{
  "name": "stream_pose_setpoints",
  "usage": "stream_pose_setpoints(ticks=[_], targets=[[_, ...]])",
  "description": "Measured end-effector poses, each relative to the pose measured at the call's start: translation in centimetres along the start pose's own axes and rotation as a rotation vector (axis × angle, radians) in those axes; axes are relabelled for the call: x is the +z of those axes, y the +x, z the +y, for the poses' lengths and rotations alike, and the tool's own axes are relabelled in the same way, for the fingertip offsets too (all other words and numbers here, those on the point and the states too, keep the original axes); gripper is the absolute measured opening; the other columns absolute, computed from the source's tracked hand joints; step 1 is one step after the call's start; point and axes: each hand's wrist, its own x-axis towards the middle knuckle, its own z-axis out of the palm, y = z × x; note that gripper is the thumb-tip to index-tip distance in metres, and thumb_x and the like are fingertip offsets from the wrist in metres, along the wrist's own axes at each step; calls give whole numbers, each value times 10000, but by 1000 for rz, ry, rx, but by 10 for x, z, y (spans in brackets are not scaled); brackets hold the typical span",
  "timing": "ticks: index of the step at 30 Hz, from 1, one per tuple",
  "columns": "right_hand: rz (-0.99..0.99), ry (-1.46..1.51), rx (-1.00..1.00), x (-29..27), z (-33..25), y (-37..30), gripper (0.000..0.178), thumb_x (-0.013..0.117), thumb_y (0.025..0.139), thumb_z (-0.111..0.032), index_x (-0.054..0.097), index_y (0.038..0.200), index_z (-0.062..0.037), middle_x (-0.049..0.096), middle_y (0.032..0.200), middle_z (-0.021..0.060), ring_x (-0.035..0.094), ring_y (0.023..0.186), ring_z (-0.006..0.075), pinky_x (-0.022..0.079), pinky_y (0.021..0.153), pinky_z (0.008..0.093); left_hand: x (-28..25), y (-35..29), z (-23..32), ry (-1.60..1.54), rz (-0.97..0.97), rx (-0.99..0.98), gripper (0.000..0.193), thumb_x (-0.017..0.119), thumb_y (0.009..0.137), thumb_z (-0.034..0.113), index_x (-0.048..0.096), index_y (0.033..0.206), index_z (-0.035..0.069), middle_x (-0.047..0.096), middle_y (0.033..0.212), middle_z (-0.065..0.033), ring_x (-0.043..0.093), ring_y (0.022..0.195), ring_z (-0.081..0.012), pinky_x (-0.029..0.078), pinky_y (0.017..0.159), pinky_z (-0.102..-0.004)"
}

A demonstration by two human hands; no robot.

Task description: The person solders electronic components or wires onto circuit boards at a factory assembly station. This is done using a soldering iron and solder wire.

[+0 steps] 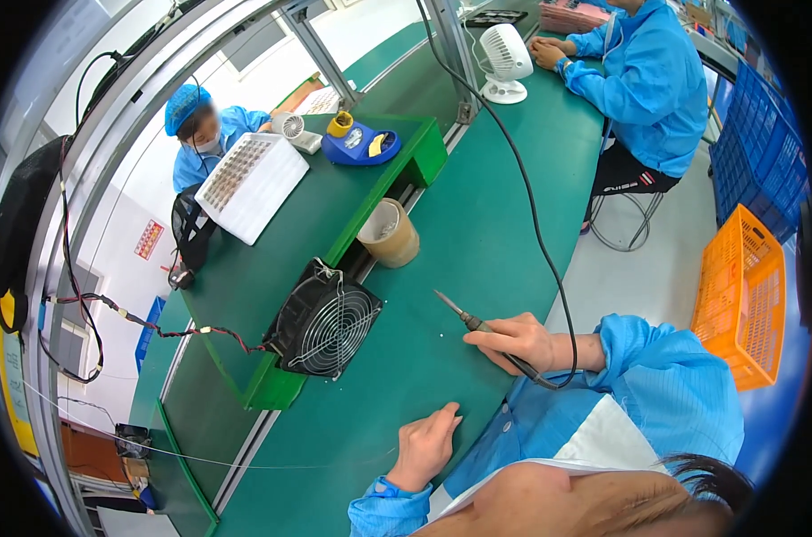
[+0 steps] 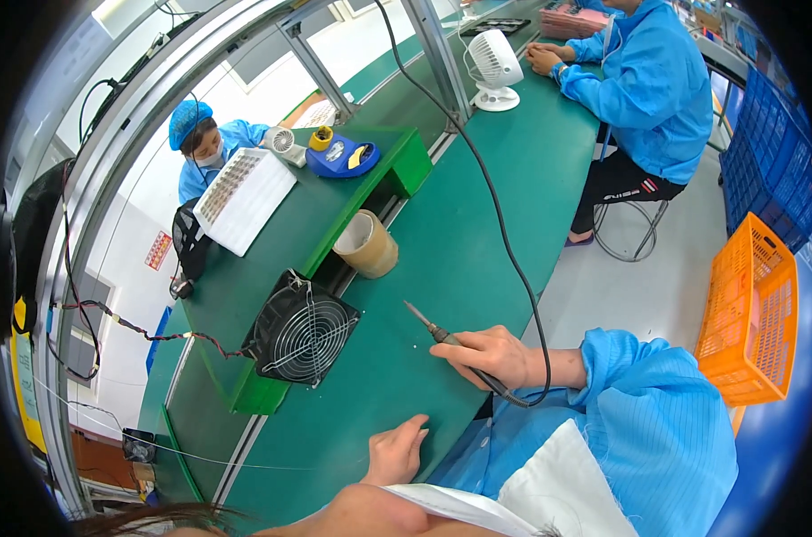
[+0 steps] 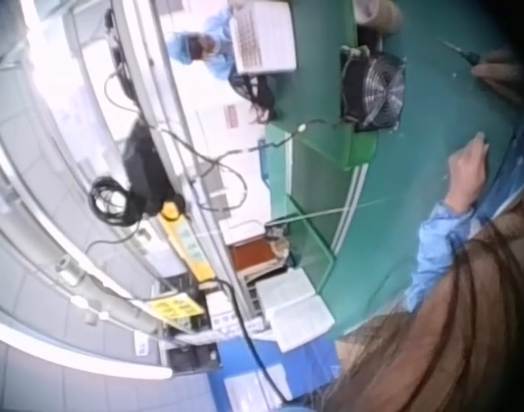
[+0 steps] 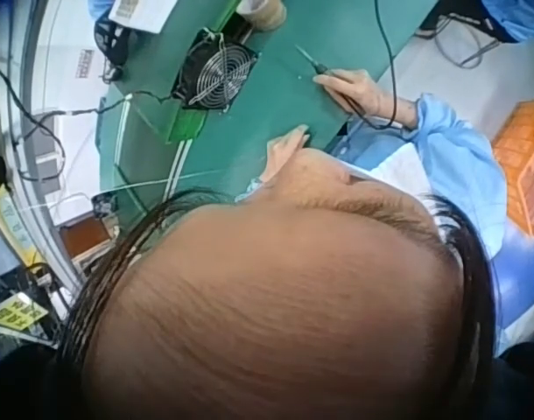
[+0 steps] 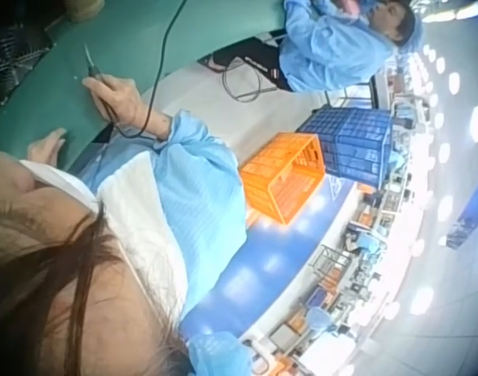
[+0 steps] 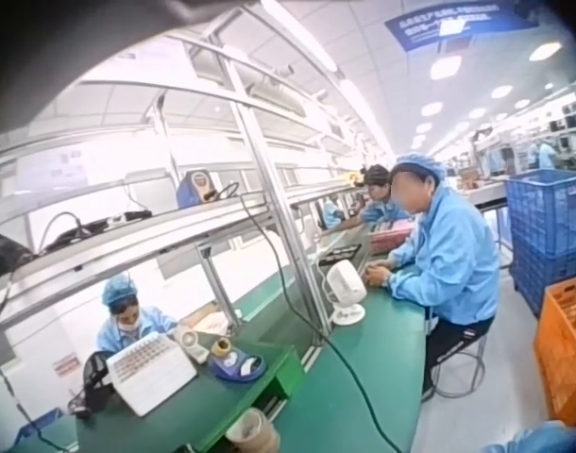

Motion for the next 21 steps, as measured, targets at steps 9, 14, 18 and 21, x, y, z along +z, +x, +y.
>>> stream_pose_setpoints(ticks=[9,14,18,21], targets=[[5,20,13,0,0,0,350,660,739,41,631,1083,-16,610,740,76,564,469,187,441,399,291,0,0,1,9,-11,-13,150,646,824,49,614,959,-8,647,729,-125,638,593,-274,491,511,-351],[11,3,5,1,-1,-1,344,659,742,42,630,1081,-15,606,729,75,561,466,183,437,394,289,-1,0,1,12,-28,-29,153,645,824,48,614,962,-10,646,732,-125,638,596,-274,492,515,-353],[9,10,1,0,-1,0,343,659,742,42,630,1079,-15,603,718,74,559,463,182,433,392,289,1,-1,0,7,-11,-6,155,644,825,48,613,966,-10,647,740,-129,639,599,-276,492,516,-353],[11,20,12,1,0,-1,344,658,742,40,630,1081,-17,600,709,71,558,464,182,433,393,291,1,-1,-1,10,-10,0,157,643,826,49,612,969,-10,648,744,-130,639,600,-277,492,516,-354]])
